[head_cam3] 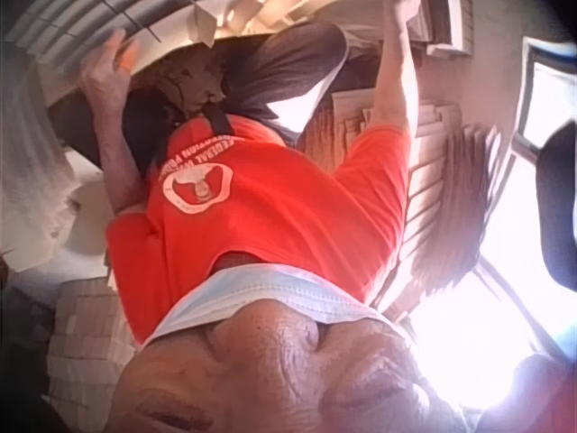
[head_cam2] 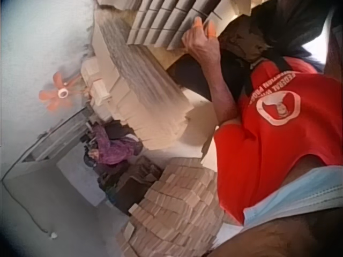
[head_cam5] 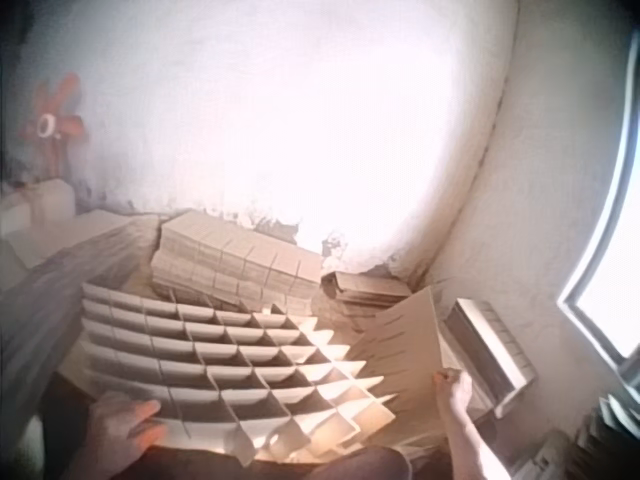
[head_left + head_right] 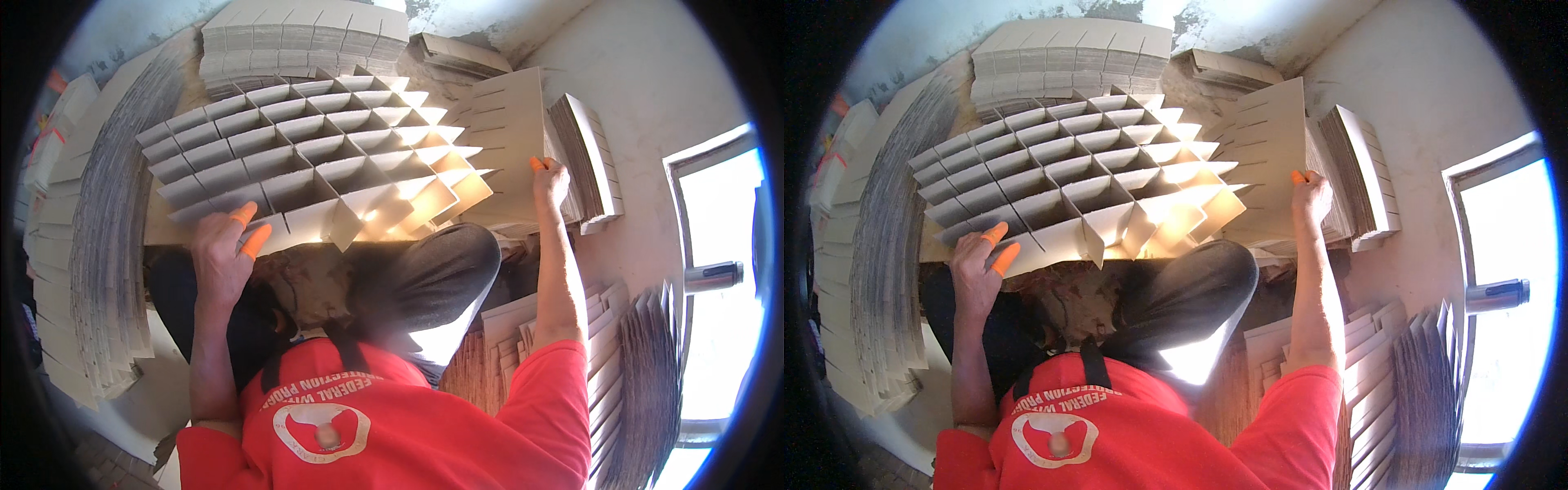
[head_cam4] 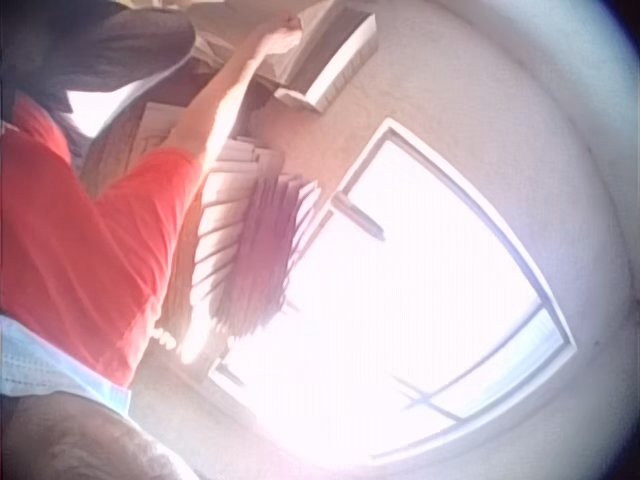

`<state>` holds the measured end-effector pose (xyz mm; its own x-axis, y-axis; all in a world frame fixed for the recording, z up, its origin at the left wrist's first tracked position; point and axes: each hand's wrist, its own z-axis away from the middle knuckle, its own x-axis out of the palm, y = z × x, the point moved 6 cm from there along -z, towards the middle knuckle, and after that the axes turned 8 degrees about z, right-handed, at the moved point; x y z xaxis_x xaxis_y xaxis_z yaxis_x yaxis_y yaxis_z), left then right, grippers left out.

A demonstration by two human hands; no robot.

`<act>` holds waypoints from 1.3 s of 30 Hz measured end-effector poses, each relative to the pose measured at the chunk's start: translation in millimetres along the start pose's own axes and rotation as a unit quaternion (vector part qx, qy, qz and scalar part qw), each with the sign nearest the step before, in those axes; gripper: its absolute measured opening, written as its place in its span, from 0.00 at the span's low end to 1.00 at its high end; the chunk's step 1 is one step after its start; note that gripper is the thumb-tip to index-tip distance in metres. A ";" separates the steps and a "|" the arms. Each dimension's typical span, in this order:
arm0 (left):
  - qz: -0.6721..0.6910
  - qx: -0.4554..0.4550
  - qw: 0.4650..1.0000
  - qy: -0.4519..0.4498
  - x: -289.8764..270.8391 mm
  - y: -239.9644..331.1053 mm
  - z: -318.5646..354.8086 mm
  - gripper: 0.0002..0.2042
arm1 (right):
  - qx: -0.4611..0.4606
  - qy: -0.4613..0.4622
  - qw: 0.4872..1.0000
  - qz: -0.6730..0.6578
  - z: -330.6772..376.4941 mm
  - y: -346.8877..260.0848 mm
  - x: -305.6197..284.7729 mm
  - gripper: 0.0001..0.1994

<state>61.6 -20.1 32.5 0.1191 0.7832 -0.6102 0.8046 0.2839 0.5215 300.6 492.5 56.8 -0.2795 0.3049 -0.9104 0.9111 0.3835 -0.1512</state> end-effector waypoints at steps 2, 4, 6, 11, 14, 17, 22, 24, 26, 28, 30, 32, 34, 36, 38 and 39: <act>0.008 0.005 1.000 0.005 -1.7 0.6 -0.4 0.18 | 0.002 0.088 0.989 -0.120 -1.5 1.6 -20.8 0.13; 0.013 0.008 1.000 0.023 -7.9 -1.2 -0.1 0.18 | -0.052 0.142 0.972 -0.179 4.1 -16.0 -58.6 0.11; 0.013 0.011 0.999 0.031 -14.4 0.3 -0.7 0.19 | -0.022 0.171 0.981 -0.088 2.6 -30.8 -101.2 0.12; 0.026 -0.033 0.999 0.008 -24.4 -10.8 6.4 0.20 | -0.261 0.319 0.853 -0.320 46.4 -129.1 -203.9 0.20; 0.028 -0.032 0.999 0.011 -23.9 -14.6 9.4 0.18 | -0.279 0.167 0.854 -0.406 78.1 -184.7 -218.7 0.23; 0.051 -0.039 0.998 0.004 -18.9 -18.9 11.0 0.15 | -0.356 -0.026 0.810 -0.466 93.7 -229.6 -203.0 0.27; 0.054 0.000 0.998 0.019 -19.1 -19.7 11.0 0.09 | -0.416 -0.179 0.739 -0.500 131.6 -287.0 -184.5 0.27; 0.051 -0.002 0.998 0.022 -19.1 -18.6 12.0 0.09 | -0.420 -0.201 0.733 -0.495 139.6 -301.4 -178.3 0.28; 0.051 -0.004 0.998 0.023 -18.0 -18.0 13.2 0.09 | -0.407 -0.211 0.747 -0.482 151.7 -313.2 -179.9 0.28; 0.050 -0.005 0.998 0.023 -17.8 -18.4 14.1 0.09 | -0.412 -0.202 0.755 -0.469 154.8 -321.1 -175.1 0.27; 0.050 0.004 0.998 0.036 -18.0 -18.7 15.1 0.07 | -0.416 -0.198 0.760 -0.459 156.9 -326.5 -175.1 0.27; 0.050 0.006 0.998 0.036 -17.9 -20.1 16.6 0.07 | -0.398 -0.216 0.765 -0.458 156.8 -330.7 -173.1 0.28; 0.053 0.003 0.998 0.025 -17.9 -20.8 17.3 0.08 | -0.387 -0.229 0.762 -0.465 156.0 -333.9 -172.1 0.28; 0.053 0.002 0.998 0.019 -18.3 -20.8 17.4 0.08 | -0.385 -0.235 0.752 -0.480 154.5 -335.9 -172.2 0.27; 0.048 0.008 0.999 0.024 -19.0 -21.3 17.3 0.07 | -0.396 -0.241 0.762 -0.452 155.1 -338.9 -167.3 0.27; 0.044 0.013 0.998 0.032 -18.5 -21.8 17.5 0.07 | -0.402 -0.243 0.767 -0.437 155.6 -340.2 -164.0 0.27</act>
<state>52.1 -50.5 22.0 0.1542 0.8383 -0.5230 0.8072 0.1984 0.5560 83.6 176.4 197.6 -0.3531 -0.6617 -0.6614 -0.0961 0.7289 -0.6779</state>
